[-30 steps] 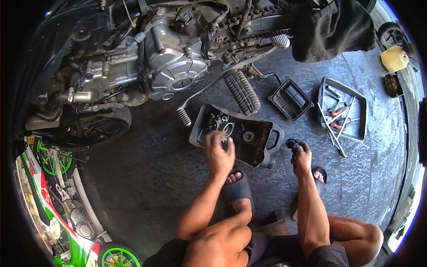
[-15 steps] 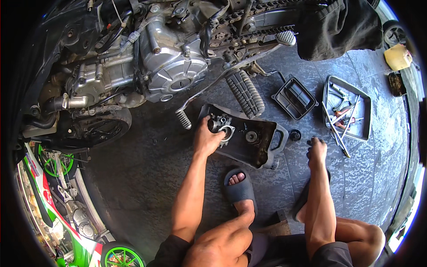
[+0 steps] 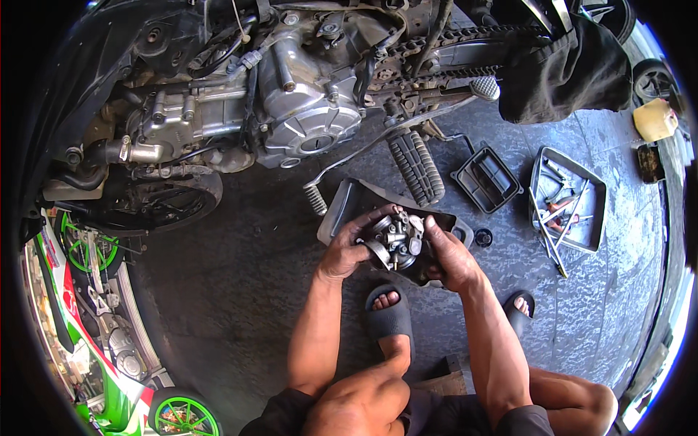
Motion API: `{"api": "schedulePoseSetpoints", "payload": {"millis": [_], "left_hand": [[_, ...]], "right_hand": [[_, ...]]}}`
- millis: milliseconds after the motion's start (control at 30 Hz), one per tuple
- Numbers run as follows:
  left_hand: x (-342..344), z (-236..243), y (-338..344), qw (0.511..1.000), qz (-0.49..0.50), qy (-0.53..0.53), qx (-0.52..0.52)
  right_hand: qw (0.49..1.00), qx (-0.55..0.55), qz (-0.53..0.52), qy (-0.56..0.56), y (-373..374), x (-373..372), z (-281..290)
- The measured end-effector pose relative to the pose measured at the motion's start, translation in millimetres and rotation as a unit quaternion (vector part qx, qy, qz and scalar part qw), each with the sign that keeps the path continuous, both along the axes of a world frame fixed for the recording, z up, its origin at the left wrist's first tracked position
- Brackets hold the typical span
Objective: Disassembling and inspecting a motorcycle carburetor and adjacent engine components.
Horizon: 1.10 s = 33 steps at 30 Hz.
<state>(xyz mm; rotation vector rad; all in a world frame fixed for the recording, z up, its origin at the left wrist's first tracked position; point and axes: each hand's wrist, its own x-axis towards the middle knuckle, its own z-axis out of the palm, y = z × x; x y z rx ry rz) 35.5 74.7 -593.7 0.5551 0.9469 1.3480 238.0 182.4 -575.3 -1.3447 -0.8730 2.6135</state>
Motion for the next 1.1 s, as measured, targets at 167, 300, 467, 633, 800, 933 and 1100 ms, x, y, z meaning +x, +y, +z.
{"api": "schedulePoseSetpoints", "payload": {"millis": [167,300,467,633,800,933,1100], "left_hand": [[-1,-7,5,0.997,0.023,-0.012,0.076],[12,-17,9,0.987,0.136,0.038,-0.070],[42,-27,14,0.956,0.216,-0.170,-0.107],[55,-35,14,0.930,0.237,-0.194,-0.201],[39,-63,4,0.907,0.274,-0.288,-0.141],[34,-60,8,0.910,0.321,-0.233,-0.123],[36,-36,7,0.926,0.363,-0.018,-0.102]], "right_hand": [[0.997,-0.021,-0.030,0.063,-5,8,-3],[0.992,-0.003,-0.103,0.072,-15,9,-10],[0.935,0.323,-0.097,-0.109,-44,-6,-19],[0.851,0.479,0.049,-0.212,-57,-7,1],[0.984,0.063,-0.164,0.017,-24,14,16],[0.981,0.108,0.001,-0.158,-21,34,5],[0.938,0.294,0.083,-0.165,-20,19,53]]}}
